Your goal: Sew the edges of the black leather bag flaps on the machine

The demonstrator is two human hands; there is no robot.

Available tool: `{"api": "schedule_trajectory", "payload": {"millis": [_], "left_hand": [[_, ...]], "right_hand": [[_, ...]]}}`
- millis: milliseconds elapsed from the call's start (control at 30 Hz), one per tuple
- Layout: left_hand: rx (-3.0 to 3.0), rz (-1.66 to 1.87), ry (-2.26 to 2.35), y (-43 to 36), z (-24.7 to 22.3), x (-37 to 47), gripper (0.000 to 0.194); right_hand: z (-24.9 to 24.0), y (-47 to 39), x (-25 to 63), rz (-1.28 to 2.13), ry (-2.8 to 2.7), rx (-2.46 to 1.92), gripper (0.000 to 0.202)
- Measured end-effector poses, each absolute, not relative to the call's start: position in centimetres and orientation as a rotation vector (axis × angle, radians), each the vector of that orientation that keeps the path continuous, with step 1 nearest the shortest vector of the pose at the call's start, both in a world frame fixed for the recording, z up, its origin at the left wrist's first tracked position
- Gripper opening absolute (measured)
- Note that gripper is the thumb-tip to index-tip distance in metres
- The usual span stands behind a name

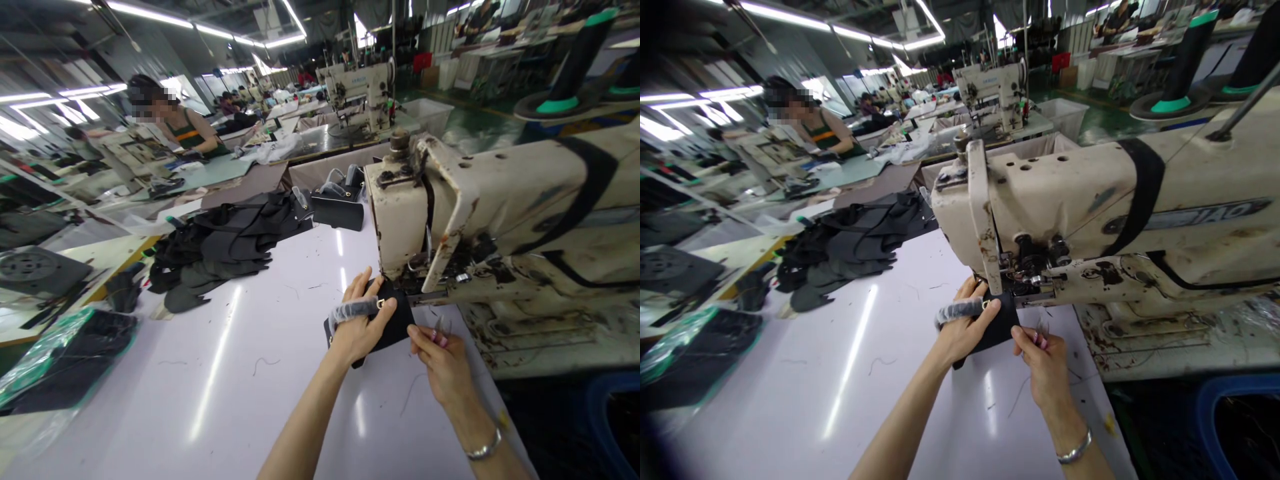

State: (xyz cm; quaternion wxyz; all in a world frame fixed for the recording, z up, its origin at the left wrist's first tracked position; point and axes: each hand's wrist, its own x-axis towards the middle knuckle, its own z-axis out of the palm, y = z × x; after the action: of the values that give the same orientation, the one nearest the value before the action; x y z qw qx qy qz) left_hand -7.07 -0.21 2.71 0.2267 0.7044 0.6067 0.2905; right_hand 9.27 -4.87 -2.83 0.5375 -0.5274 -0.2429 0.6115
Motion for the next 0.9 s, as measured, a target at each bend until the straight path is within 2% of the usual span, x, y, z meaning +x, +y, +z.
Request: {"api": "schedule_trajectory", "payload": {"millis": [133,333,567,900], "left_hand": [[2.000,0.724,1.676,1.4,4.0,-6.7,0.031],[2.036,0.749,1.712,1.7,4.4,-6.2,0.022],[2.057,0.695,1.702,2.7,3.8,-6.5,0.028],[1.968,0.754,1.475,3.9,3.7,-7.4,0.028]], "right_hand": [[-3.6,-5.0,9.2,1.394,-0.611,-1.281,0.046],[-3.9,-5.0,9.2,1.387,-0.666,-1.295,0.047],[-3.1,-4.3,8.9,1.440,-0.624,-1.270,0.049],[-3.5,-3.7,9.0,1.317,-0.779,-1.299,0.049]]}}
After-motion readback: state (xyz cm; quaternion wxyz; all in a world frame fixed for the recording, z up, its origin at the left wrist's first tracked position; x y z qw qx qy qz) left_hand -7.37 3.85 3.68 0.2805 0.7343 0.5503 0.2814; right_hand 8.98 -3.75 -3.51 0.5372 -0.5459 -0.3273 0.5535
